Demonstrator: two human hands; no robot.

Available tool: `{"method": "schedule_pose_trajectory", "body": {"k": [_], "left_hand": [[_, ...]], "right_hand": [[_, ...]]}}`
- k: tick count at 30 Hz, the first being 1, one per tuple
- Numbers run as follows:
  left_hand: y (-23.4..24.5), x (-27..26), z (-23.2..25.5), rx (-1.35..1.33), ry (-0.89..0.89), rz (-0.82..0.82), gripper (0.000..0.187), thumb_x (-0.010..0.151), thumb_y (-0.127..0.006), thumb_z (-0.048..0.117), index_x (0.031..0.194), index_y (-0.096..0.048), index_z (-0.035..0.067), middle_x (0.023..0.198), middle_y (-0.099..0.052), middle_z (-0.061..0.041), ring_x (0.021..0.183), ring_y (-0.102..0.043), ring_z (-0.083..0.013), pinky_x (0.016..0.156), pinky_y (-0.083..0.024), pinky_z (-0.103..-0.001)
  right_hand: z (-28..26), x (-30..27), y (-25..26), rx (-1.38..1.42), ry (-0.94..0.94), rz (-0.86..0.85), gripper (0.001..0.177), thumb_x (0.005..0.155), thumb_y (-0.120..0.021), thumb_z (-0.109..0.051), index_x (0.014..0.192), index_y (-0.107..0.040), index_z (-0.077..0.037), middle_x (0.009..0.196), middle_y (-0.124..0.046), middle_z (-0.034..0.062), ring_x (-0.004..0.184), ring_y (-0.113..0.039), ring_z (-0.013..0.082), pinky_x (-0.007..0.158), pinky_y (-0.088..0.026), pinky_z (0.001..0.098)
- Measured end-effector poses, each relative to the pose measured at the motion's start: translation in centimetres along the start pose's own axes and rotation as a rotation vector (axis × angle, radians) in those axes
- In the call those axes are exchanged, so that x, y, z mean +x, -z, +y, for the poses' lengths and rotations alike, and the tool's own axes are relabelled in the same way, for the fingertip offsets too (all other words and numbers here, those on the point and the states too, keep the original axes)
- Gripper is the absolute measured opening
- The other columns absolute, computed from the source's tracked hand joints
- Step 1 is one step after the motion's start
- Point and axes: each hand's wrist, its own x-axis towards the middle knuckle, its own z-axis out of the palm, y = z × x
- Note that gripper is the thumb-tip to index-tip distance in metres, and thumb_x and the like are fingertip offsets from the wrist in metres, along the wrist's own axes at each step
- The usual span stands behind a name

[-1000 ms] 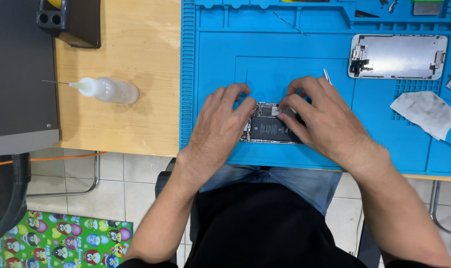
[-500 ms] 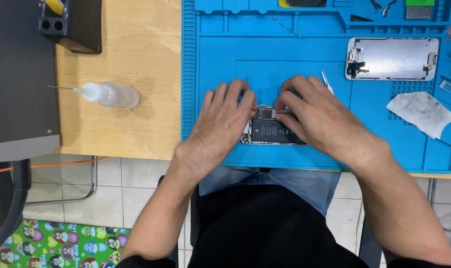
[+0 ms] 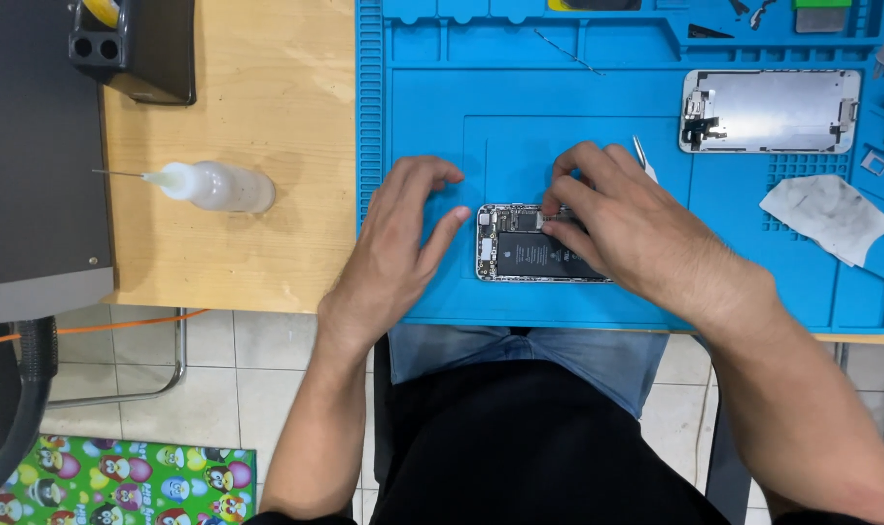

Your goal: The person works on a disassembled smartphone placed on a blue mat. They use tweezers to disconnect and remove a ribbon cable from the phone's internal components, then manipulate the cable with their hands.

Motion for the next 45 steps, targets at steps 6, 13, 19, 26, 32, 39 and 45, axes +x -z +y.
{"method": "schedule_pose_trajectory", "body": {"k": [6, 13, 19, 26, 32, 39, 45], "left_hand": [[-1.2, -1.3, -0.5, -0.050, -0.031, 0.158, 0.020, 0.109, -0.052, 0.016, 0.122, -0.054, 0.001, 0.119, -0.058, -0.014, 0.114, -0.058, -0.0293, 0.100, -0.046, -0.039], [-1.2, -1.2, -0.7, -0.005, -0.073, 0.171, 0.020, 0.108, -0.053, 0.018, 0.119, -0.057, 0.002, 0.117, -0.062, -0.013, 0.114, -0.060, -0.0295, 0.100, -0.046, -0.041], [-2.8, -1.0, -0.1, 0.250, -0.163, 0.139, 0.024, 0.104, -0.063, 0.021, 0.124, -0.060, 0.008, 0.120, -0.062, -0.010, 0.112, -0.060, -0.0294, 0.092, -0.044, -0.041], [-4.5, 0.5, 0.9, 0.560, -0.265, 0.138, 0.030, 0.089, -0.084, 0.017, 0.107, -0.061, 0.013, 0.109, -0.059, -0.005, 0.093, -0.053, -0.0258, 0.073, -0.042, -0.039], [-2.9, 2.0, 1.7, 0.131, -0.203, -0.110, 0.013, 0.103, -0.062, 0.014, 0.114, -0.056, 0.012, 0.108, -0.065, -0.002, 0.088, -0.055, -0.0256, 0.074, -0.036, -0.038], [-1.2, 1.8, 2.9, -0.095, -0.050, -0.084, 0.069, 0.089, -0.068, 0.055, 0.143, -0.050, 0.016, 0.135, -0.062, -0.004, 0.128, -0.057, -0.0248, 0.103, -0.038, -0.044], [-4.4, 0.5, 2.1, 0.530, -0.382, -0.126, 0.071, 0.091, -0.077, 0.049, 0.144, -0.051, 0.011, 0.143, -0.056, -0.010, 0.124, -0.053, -0.0317, 0.093, -0.045, -0.043]], "right_hand": [[-0.6, -0.1, 0.0, -0.024, -0.021, -0.003, 0.019, 0.100, -0.068, -0.020, 0.112, -0.060, -0.007, 0.123, -0.052, 0.0114, 0.097, -0.054, 0.0302, 0.080, -0.053, 0.0446], [-0.4, 0.1, 0.1, -0.057, -0.013, -0.028, 0.024, 0.099, -0.069, -0.022, 0.113, -0.059, -0.005, 0.123, -0.052, 0.0132, 0.101, -0.053, 0.0303, 0.082, -0.054, 0.0433], [-1.1, 0.0, 0.3, -0.190, 0.002, 0.001, 0.021, 0.100, -0.067, -0.024, 0.110, -0.057, -0.008, 0.121, -0.054, 0.0130, 0.097, -0.053, 0.0308, 0.080, -0.051, 0.0439], [-1.6, -0.7, 0.3, -0.146, 0.029, 0.096, 0.019, 0.101, -0.069, -0.018, 0.109, -0.055, -0.008, 0.117, -0.055, 0.0119, 0.095, -0.052, 0.0298, 0.084, -0.049, 0.0426], [-0.7, -1.6, 0.1, -0.001, 0.077, 0.166, 0.038, 0.099, -0.072, -0.030, 0.127, -0.060, -0.006, 0.113, -0.065, 0.0092, 0.101, -0.059, 0.0298, 0.082, -0.046, 0.0430], [-0.1, -3.4, -0.9, 0.190, 0.135, 0.598, 0.015, 0.099, -0.070, 0.005, 0.113, -0.067, 0.008, 0.102, -0.073, 0.0201, 0.086, -0.071, 0.0340, 0.078, -0.057, 0.0431], [2.9, -7.0, -2.6, 1.309, -0.197, 1.035, 0.013, 0.109, -0.055, -0.018, 0.120, -0.055, -0.011, 0.095, -0.054, 0.0084, 0.069, -0.054, 0.0185, 0.059, -0.044, 0.0291]]}}
